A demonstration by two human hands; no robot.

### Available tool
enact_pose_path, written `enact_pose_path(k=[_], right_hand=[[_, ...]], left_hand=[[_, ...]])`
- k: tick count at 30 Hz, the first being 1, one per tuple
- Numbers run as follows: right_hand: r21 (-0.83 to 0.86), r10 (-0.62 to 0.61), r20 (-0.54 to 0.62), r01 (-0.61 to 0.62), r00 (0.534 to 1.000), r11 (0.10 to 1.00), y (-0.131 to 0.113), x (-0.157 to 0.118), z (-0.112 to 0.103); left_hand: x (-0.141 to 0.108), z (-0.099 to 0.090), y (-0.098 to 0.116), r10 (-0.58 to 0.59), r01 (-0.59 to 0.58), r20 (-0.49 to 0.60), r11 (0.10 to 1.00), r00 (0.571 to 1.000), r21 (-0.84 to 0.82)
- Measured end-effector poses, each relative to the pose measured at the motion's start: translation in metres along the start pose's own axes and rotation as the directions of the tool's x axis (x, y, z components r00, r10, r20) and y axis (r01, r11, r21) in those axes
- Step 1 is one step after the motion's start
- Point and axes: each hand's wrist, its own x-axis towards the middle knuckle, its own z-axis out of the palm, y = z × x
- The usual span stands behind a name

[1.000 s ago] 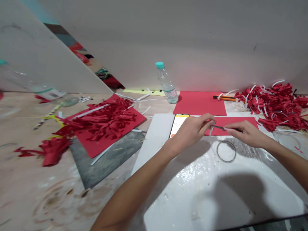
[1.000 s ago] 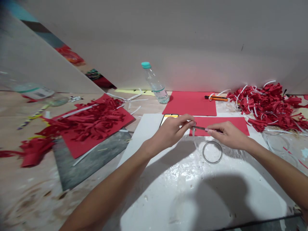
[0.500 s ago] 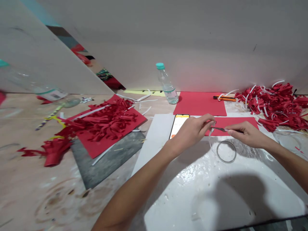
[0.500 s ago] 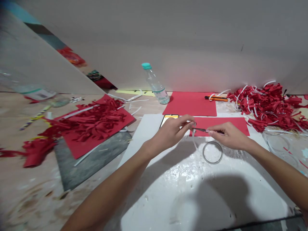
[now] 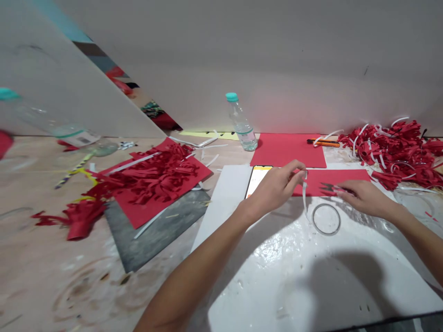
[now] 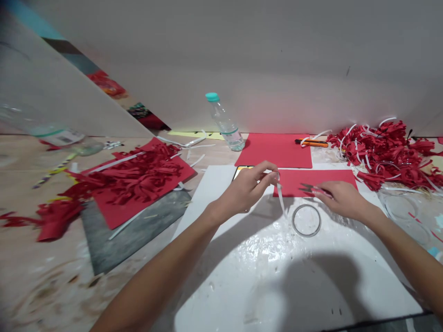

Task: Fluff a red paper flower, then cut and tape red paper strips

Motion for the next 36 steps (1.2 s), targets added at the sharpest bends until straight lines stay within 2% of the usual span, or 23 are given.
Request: enact_pose_path(k=[2, 3, 4, 6, 8, 10, 12, 15, 19, 21, 23, 25, 27, 31, 33, 36], right_hand=[[-0.095, -0.034, 0.123, 0.046, 0.992, 0.994, 0.010, -0.008, -0.002], [-0.131, -0.039, 0.147, 0.058, 0.988, 0.990, 0.013, -0.011, -0.003], [-0.151, -0.042, 0.127, 0.061, 0.991, 0.987, 0.014, -0.012, -0.004], [-0.109, -0.046, -0.025, 0.043, 0.999, 0.993, 0.009, -0.008, -0.007], [0.049, -0.028, -0.221, 0.040, 0.975, 0.998, -0.006, 0.003, -0.006], [0.184, -0.022, -0.345, 0.091, 0.938, 0.979, -0.025, 0.019, -0.003], [0.287, -0.014, -0.367, 0.127, 0.930, 0.949, -0.043, 0.034, 0.003], [0.412, 0.006, -0.326, 0.137, 0.945, 0.901, -0.060, 0.048, 0.012], [0.425, -0.006, -0.341, 0.160, 0.940, 0.891, -0.061, 0.053, 0.015], [0.390, -0.010, -0.392, 0.176, 0.920, 0.904, -0.048, 0.055, 0.012], [0.374, 0.040, -0.464, 0.154, 0.885, 0.915, -0.026, 0.062, 0.006], [0.431, 0.160, -0.513, 0.092, 0.843, 0.898, 0.005, 0.075, -0.002], [0.555, 0.382, -0.496, -0.053, 0.780, 0.830, 0.039, 0.090, -0.009], [0.636, 0.564, -0.481, -0.175, 0.671, 0.752, 0.094, 0.114, -0.019], [0.655, 0.613, -0.478, -0.210, 0.628, 0.726, 0.110, 0.120, -0.020], [0.648, 0.643, -0.498, -0.243, 0.582, 0.722, 0.121, 0.121, -0.019]], left_hand=[[0.000, 0.000, -0.001, -0.006, 0.006, 0.010, 1.000, 1.000, -0.023], [0.001, 0.001, -0.001, -0.004, 0.005, 0.016, 1.000, 1.000, -0.028], [0.001, 0.001, -0.002, -0.001, 0.002, 0.023, 1.000, 1.000, -0.031], [0.000, 0.002, -0.001, 0.005, -0.004, 0.038, 0.999, 0.999, -0.036], [-0.001, 0.003, 0.000, 0.010, -0.007, 0.056, 0.999, 0.998, -0.043], [-0.002, 0.004, 0.002, 0.020, -0.018, 0.067, 0.999, 0.998, -0.033], [-0.002, 0.004, 0.003, 0.034, -0.035, 0.073, 0.999, 0.997, 0.003], [-0.003, 0.004, 0.004, 0.045, -0.051, 0.081, 0.996, 0.996, 0.075], [-0.002, 0.003, 0.003, 0.013, -0.019, 0.059, 0.994, 0.998, 0.112], [-0.001, 0.001, 0.002, -0.023, 0.018, 0.046, 0.995, 0.999, 0.102], [-0.001, 0.000, 0.001, -0.043, 0.038, 0.047, 0.994, 0.998, 0.104], [-0.002, -0.001, 0.001, -0.044, 0.035, 0.066, 0.991, 0.997, 0.127], [-0.002, -0.001, 0.002, -0.039, 0.022, 0.103, 0.987, 0.994, 0.158], [-0.003, 0.000, 0.002, -0.026, -0.009, 0.161, 0.977, 0.987, 0.215], [-0.003, 0.000, 0.002, -0.034, -0.005, 0.170, 0.974, 0.985, 0.225], [-0.003, -0.001, 0.000, -0.035, -0.008, 0.188, 0.974, 0.982, 0.227]])
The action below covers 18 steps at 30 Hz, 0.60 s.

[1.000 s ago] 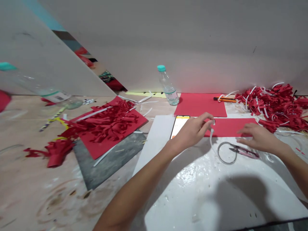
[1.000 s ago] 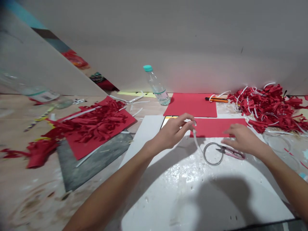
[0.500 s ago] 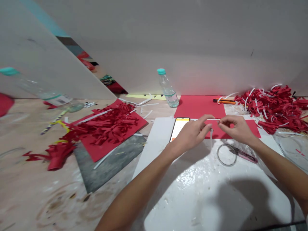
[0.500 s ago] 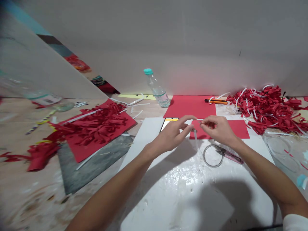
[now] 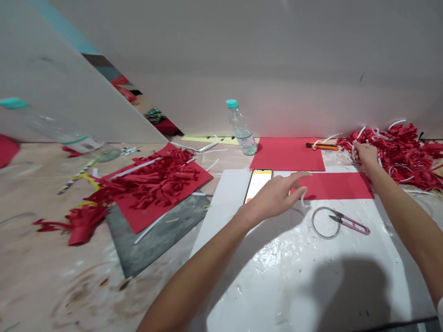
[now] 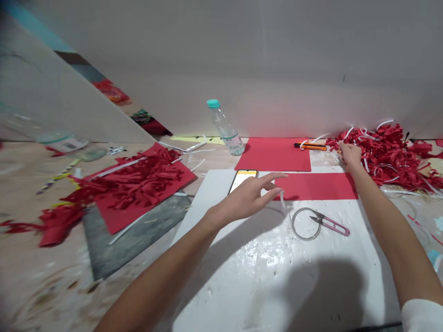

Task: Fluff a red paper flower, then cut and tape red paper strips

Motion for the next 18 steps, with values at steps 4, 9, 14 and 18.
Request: enact_pose_path(k=[4, 9, 14, 18], right_hand=[[-0.055, -0.067, 0.021, 0.068, 0.998, 0.996, 0.005, -0.002, 0.000], [-0.120, -0.147, 0.113, 0.161, 0.983, 0.980, 0.005, -0.005, 0.003], [-0.211, -0.199, 0.091, 0.214, 0.976, 0.954, 0.002, -0.010, 0.007], [-0.297, -0.258, 0.039, 0.258, 0.965, 0.920, -0.002, -0.011, 0.008]], left_hand=[[0.000, 0.000, -0.003, 0.021, -0.021, 0.009, 1.000, 1.000, -0.001], [0.001, 0.001, -0.006, 0.048, -0.048, 0.026, 0.999, 0.999, 0.006], [0.000, -0.001, -0.004, 0.048, -0.049, 0.044, 0.999, 0.998, 0.016], [0.000, -0.002, -0.004, 0.050, -0.051, 0.040, 0.999, 0.998, 0.006]])
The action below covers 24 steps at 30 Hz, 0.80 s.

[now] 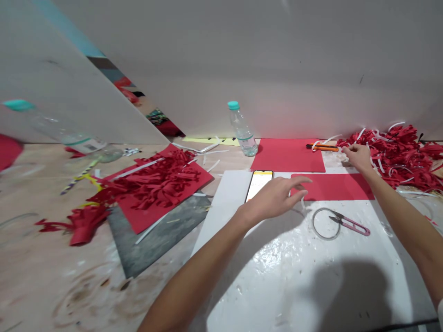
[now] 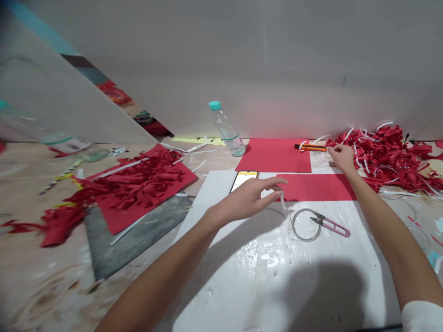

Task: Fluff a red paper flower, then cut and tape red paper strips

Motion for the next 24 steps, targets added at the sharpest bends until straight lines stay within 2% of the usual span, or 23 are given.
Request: enact_pose_path(k=[3, 7, 12, 17, 19, 21, 22, 23, 24], right_hand=[[-0.066, -0.020, -0.013, 0.019, 1.000, 0.998, 0.001, 0.003, 0.000], [-0.127, -0.020, 0.054, 0.027, 0.998, 0.991, 0.006, 0.004, 0.000], [-0.199, 0.008, 0.079, 0.008, 0.997, 0.980, 0.008, 0.002, 0.000], [-0.130, -0.036, 0.201, 0.063, 0.979, 0.989, -0.012, -0.011, -0.004], [-0.051, -0.078, 0.308, 0.098, 0.948, 0.994, -0.028, -0.027, -0.007], [0.050, -0.148, 0.432, 0.140, 0.890, 0.989, -0.048, -0.053, -0.010], [0.121, -0.195, 0.491, 0.155, 0.849, 0.980, -0.058, -0.069, -0.011], [0.254, -0.257, 0.562, 0.131, 0.787, 0.958, -0.068, -0.085, -0.012], [0.344, -0.291, 0.598, 0.089, 0.747, 0.935, -0.078, -0.100, -0.013]], left_hand=[[0.000, 0.000, -0.001, -0.010, 0.010, 0.004, 1.000, 1.000, -0.010], [0.001, 0.000, -0.003, -0.014, 0.014, -0.009, 1.000, 1.000, -0.026], [0.002, 0.001, -0.006, 0.005, -0.005, -0.011, 0.999, 1.000, -0.038], [0.003, 0.001, -0.007, 0.046, -0.052, -0.066, 0.995, 0.997, -0.086], [0.004, 0.001, -0.007, 0.055, -0.067, -0.099, 0.990, 0.994, -0.120], [0.004, 0.001, -0.008, 0.054, -0.074, -0.128, 0.985, 0.990, -0.153], [0.005, 0.001, -0.008, 0.051, -0.074, -0.140, 0.984, 0.989, -0.165], [0.005, 0.001, -0.009, 0.048, -0.074, -0.149, 0.982, 0.988, -0.175], [0.005, 0.001, -0.009, 0.047, -0.076, -0.156, 0.980, 0.987, -0.184]])
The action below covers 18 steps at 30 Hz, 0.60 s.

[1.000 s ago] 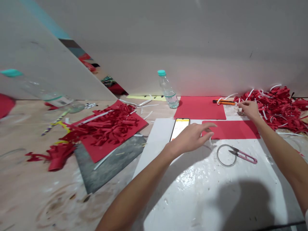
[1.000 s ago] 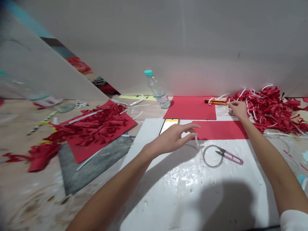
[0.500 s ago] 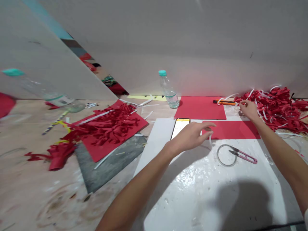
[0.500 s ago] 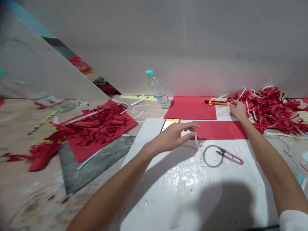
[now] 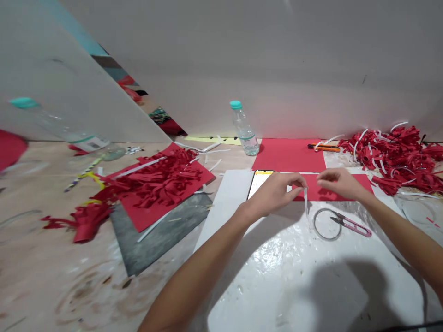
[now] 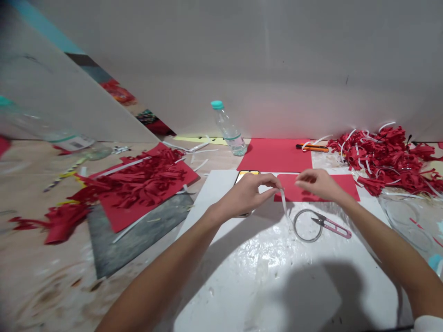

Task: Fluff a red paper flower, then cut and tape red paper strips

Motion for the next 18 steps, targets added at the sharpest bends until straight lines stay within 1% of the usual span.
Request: enact_pose_path(k=[1, 3, 6, 12, 18], right_hand=[[0.061, -0.015, 0.026, 0.013, 1.000, 0.998, -0.009, -0.008, 0.011], [0.101, -0.029, 0.001, 0.028, 1.000, 0.994, -0.023, -0.020, 0.027], [0.144, -0.031, -0.055, 0.038, 0.998, 0.989, -0.032, -0.025, 0.040], [0.236, -0.010, -0.107, 0.035, 0.994, 0.971, -0.036, -0.029, 0.046], [0.267, -0.024, -0.124, 0.056, 0.992, 0.962, -0.051, -0.038, 0.037]], left_hand=[[0.000, 0.000, 0.000, 0.001, -0.001, -0.005, 1.000, 1.000, -0.009], [0.001, 0.000, 0.001, 0.002, -0.002, -0.015, 1.000, 1.000, -0.021], [0.001, 0.001, 0.004, -0.009, 0.007, -0.042, 0.999, 0.999, -0.037], [-0.001, 0.001, 0.014, -0.020, 0.012, -0.087, 0.996, 0.996, -0.085], [-0.005, -0.004, 0.030, -0.039, 0.018, -0.132, 0.987, 0.990, -0.159]])
